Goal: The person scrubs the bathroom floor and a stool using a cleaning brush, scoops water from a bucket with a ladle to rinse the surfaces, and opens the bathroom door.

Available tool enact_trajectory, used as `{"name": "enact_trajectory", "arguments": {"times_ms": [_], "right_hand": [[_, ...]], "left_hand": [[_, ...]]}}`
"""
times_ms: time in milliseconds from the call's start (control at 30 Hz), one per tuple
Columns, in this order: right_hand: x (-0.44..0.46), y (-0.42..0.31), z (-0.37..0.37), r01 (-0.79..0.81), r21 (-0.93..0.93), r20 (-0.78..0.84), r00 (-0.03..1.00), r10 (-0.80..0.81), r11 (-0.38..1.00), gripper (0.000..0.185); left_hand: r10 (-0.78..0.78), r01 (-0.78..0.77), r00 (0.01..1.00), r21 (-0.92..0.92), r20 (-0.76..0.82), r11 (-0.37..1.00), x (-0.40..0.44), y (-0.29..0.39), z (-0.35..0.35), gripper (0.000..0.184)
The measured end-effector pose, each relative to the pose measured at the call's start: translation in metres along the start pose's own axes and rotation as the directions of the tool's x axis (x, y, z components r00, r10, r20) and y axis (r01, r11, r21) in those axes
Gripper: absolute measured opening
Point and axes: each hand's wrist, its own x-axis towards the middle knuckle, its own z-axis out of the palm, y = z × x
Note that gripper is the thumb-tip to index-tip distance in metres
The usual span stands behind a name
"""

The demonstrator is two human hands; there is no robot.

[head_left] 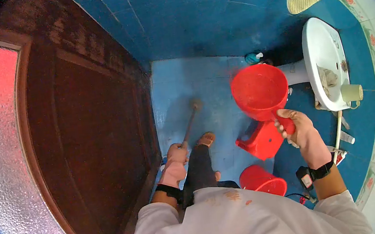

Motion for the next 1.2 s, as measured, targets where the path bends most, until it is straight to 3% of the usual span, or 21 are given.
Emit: {"name": "enact_trajectory", "arguments": {"times_ms": [67,167,233,300,367,467,500,600,700,800,833,900,967,1167,1200], "right_hand": [[0.006,-0.003,0.012,-0.008,-0.082,-0.089,0.996,0.000,0.997,0.022],[0.011,-0.012,0.042,0.137,0.014,-0.049,0.990,-0.136,0.990,0.016],[0.013,-0.025,0.067,0.210,-0.036,-0.062,0.975,-0.211,0.977,0.017],[0.038,-0.030,0.082,0.300,-0.031,0.081,0.951,-0.297,0.953,0.017],[0.028,-0.045,0.108,0.412,-0.029,0.106,0.907,-0.407,0.911,0.016],[0.025,-0.068,0.135,0.455,-0.011,0.087,0.888,-0.452,0.891,0.017],[0.017,-0.073,0.136,0.452,-0.022,0.079,0.890,-0.449,0.892,0.018],[0.012,-0.082,0.131,0.339,0.394,0.181,0.883,-0.433,0.855,0.024],[0.031,-0.074,0.097,0.357,0.417,0.435,0.729,-0.528,0.836,0.027],[0.029,-0.049,0.067,0.121,0.548,0.482,0.763,-0.431,0.828,0.025],[0.012,-0.043,0.063,0.071,0.580,0.385,0.854,-0.349,0.812,0.020],[0.026,-0.025,0.037,0.031,0.542,0.421,0.855,-0.303,0.840,0.021],[0.042,-0.005,0.010,-0.007,0.513,0.424,0.871,-0.247,0.859,0.021],[0.054,0.056,-0.037,-0.055,0.489,0.243,0.967,-0.075,0.870,0.021],[0.057,0.069,-0.044,-0.077,0.508,0.229,0.972,-0.048,0.858,0.021]], "left_hand": [[-0.021,0.021,1.000,0.017,0.015,1.000,0.009,-0.009,0.001,0.042],[0.001,0.000,1.000,0.040,-0.021,0.999,-0.009,0.001,0.002,0.041],[0.004,-0.003,0.999,0.049,-0.032,0.999,-0.012,-0.002,0.003,0.039],[0.004,-0.003,0.999,0.037,-0.032,0.999,-0.013,-0.003,0.003,0.038],[-0.009,0.009,1.000,0.004,-0.020,1.000,-0.011,-0.008,0.000,0.038],[0.017,-0.014,0.998,0.045,-0.065,0.999,-0.014,-0.005,-0.003,0.035],[0.002,-0.005,0.999,-0.053,-0.054,0.999,-0.018,-0.001,-0.005,0.030],[0.005,-0.006,0.998,-0.024,-0.055,1.000,-0.014,0.001,-0.016,0.037],[0.049,-0.052,0.994,-0.030,-0.102,0.998,-0.021,0.016,-0.028,0.036],[0.042,-0.050,0.987,-0.046,-0.157,0.998,-0.036,0.041,-0.028,0.035],[0.044,-0.051,0.985,-0.039,-0.166,0.998,-0.031,0.044,-0.029,0.034],[0.094,-0.100,0.979,-0.024,-0.183,0.995,-0.010,0.038,-0.031,0.032],[0.117,-0.090,0.972,0.136,-0.206,0.987,-0.003,0.047,-0.030,0.032],[0.287,-0.178,0.936,0.428,-0.205,0.886,0.052,0.047,-0.032,0.028],[0.245,-0.145,0.951,0.427,-0.190,0.893,0.047,0.054,-0.032,0.028]]}}
